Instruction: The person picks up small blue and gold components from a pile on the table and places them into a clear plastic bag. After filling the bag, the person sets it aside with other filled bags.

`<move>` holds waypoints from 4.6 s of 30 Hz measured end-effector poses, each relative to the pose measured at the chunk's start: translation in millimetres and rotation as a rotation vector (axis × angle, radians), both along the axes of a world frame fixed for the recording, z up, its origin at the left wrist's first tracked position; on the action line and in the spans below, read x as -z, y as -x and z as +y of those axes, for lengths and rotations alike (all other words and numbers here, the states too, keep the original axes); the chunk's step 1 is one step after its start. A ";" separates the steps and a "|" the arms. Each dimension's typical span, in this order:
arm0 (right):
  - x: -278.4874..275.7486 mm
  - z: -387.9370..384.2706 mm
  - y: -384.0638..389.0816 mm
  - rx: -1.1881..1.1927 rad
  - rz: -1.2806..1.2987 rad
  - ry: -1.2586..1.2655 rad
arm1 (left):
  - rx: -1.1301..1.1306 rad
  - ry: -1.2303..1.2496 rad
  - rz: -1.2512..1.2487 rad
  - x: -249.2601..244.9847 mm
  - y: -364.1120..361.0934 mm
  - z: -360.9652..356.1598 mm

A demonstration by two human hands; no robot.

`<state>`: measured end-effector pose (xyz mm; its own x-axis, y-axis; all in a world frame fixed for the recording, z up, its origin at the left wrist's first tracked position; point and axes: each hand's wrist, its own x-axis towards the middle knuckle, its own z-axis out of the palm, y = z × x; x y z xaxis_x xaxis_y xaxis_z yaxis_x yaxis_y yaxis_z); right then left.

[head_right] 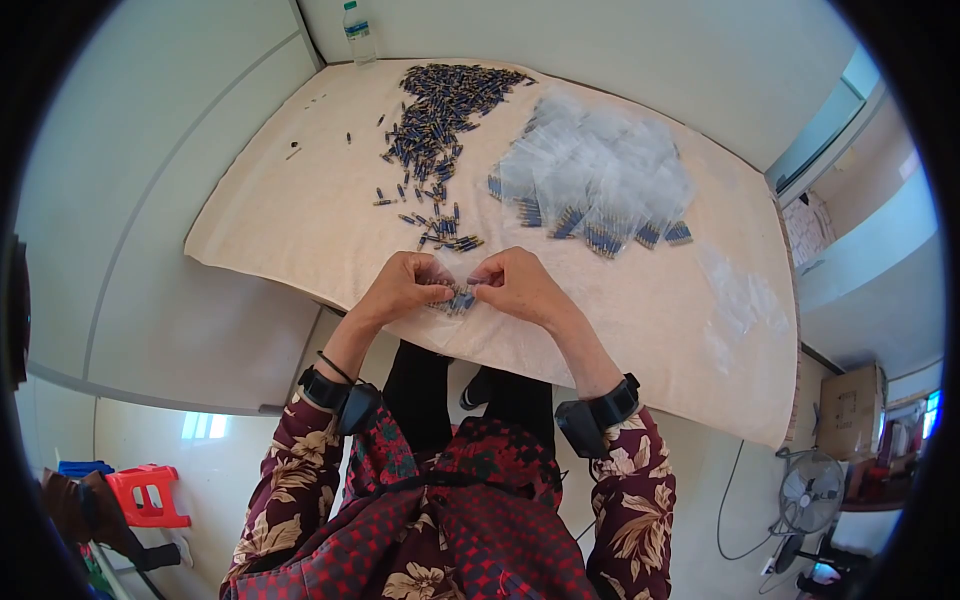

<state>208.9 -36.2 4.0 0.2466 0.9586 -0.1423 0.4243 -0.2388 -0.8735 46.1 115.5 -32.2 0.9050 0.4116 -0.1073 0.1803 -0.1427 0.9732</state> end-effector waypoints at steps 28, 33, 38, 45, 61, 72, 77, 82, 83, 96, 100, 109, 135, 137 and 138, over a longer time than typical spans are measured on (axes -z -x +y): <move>0.3 -3.9 -5.3 0.080 0.310 -0.004 | 0.090 0.315 0.023 -8.7 -5.7 4.1; -1.1 -6.0 -6.3 0.195 0.330 -0.060 | 0.166 0.445 -0.042 -14.6 1.0 -0.1; -1.2 -9.6 -6.1 0.268 0.371 -0.161 | 0.125 0.632 -0.058 -17.3 13.7 -8.5; -4.7 -10.5 1.6 0.369 0.452 -0.277 | -0.010 0.660 -0.121 -26.2 17.9 -32.4; -15.5 -15.0 15.2 0.335 0.387 -0.353 | -0.064 0.886 -0.219 -29.8 18.5 -36.9; -36.7 -24.4 4.2 0.088 0.158 -0.066 | -0.030 0.556 -0.123 -43.2 25.5 -36.9; -40.1 -24.5 9.0 0.002 0.187 0.023 | 0.033 0.503 -0.077 -43.7 29.3 -34.0; -23.6 -24.6 12.2 0.011 0.171 -0.065 | 0.119 0.406 0.032 -45.8 32.3 -25.7; -24.8 -24.8 14.3 0.096 0.133 -0.144 | 0.146 0.407 0.033 -44.5 32.7 -24.3; -37.1 -15.5 40.0 0.063 -0.279 -0.186 | 0.464 0.407 0.078 -35.1 23.0 -29.7; -19.2 -17.0 20.8 0.162 -0.093 -0.106 | 0.352 0.602 0.051 -27.6 16.0 -32.8; -22.9 -28.0 -5.0 0.276 0.401 0.013 | 0.288 0.936 -0.108 -2.3 -2.8 -39.6; 2.4 -52.4 -12.8 0.244 0.936 -0.205 | 0.060 0.932 -0.335 -3.3 0.1 -38.2; 11.4 -61.4 2.4 0.311 0.980 -0.353 | -0.160 0.954 -0.488 -14.6 -1.7 -46.0; 13.4 -61.1 11.6 0.307 0.979 -0.359 | -0.158 0.948 -0.491 -15.9 -4.2 -48.8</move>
<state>197.3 -97.2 -9.4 0.4148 0.9004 -0.1314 -0.5282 0.1207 -0.8405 50.3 66.7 -16.3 0.8801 0.4674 -0.0834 -0.3092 0.6975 0.6464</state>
